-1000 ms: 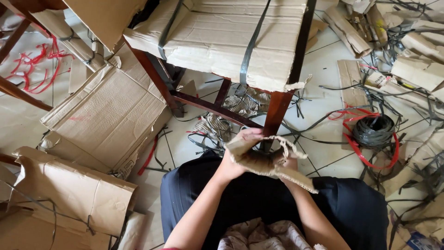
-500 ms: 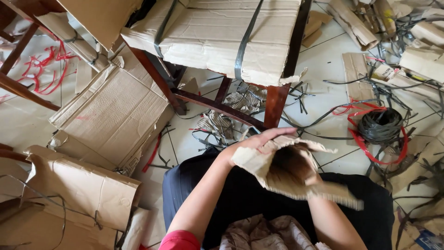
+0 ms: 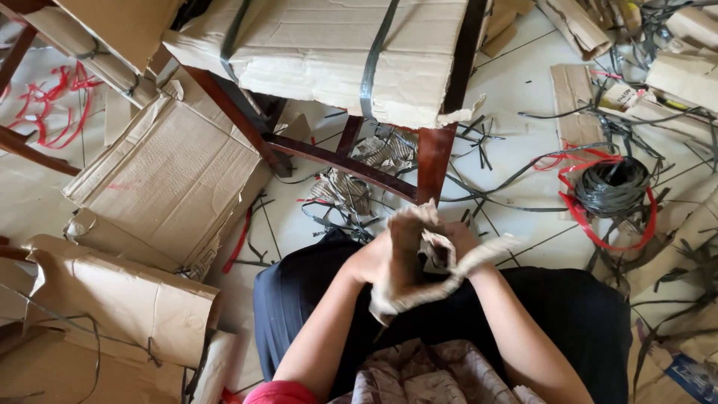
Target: The person sits on the floor and uses scissors to cut a black plastic tie. They then fold a piece of corrugated cardboard into a cylindrical shape and secure it by threading and tying the plastic tie around it. The person trims the excess tie and continues to adjust the cardboard structure.
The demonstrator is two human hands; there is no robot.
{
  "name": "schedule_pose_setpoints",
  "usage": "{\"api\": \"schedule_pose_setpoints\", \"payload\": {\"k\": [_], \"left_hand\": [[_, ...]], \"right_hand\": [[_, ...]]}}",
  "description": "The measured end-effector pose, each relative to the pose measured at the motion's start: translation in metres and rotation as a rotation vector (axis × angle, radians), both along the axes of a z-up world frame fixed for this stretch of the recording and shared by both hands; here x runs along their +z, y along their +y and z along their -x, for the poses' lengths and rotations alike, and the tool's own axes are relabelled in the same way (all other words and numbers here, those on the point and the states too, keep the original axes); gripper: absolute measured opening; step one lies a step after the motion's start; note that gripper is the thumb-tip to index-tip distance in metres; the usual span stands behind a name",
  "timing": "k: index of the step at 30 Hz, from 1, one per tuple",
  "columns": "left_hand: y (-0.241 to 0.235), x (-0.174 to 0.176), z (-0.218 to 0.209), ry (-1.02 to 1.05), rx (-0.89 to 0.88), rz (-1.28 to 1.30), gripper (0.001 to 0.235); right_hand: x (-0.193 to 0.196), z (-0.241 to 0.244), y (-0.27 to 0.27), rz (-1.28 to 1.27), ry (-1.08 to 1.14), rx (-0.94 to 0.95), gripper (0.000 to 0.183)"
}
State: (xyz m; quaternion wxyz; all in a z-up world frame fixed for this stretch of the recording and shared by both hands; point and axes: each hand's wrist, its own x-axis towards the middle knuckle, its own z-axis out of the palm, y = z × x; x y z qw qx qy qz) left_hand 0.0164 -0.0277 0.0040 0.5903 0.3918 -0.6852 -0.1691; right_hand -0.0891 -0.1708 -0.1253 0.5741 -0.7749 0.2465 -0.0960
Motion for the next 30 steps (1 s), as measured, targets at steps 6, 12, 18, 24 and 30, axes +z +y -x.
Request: {"api": "schedule_pose_setpoints", "payload": {"k": [6, 12, 18, 24, 30], "left_hand": [[0.008, 0.007, -0.009, 0.513, -0.472, -0.444, 0.127], [0.012, -0.036, -0.014, 0.419, 0.396, -0.168, 0.08], [-0.008, -0.007, 0.008, 0.595, 0.999, -0.058, 0.053], [-0.034, -0.007, 0.002, 0.621, 1.205, 0.081, 0.041], [-0.028, -0.028, -0.002, 0.487, 1.207, 0.039, 0.038]], "right_hand": [[0.057, -0.022, 0.051, -1.371, -1.802, 0.008, 0.072], [0.029, 0.01, -0.011, -0.81, -0.401, -0.22, 0.063], [0.008, -0.058, -0.095, -0.508, -0.304, -0.744, 0.037], [0.015, -0.084, -0.083, 0.259, -0.745, -0.857, 0.031], [0.014, -0.044, -0.01, 0.492, -0.89, -0.291, 0.081]]}}
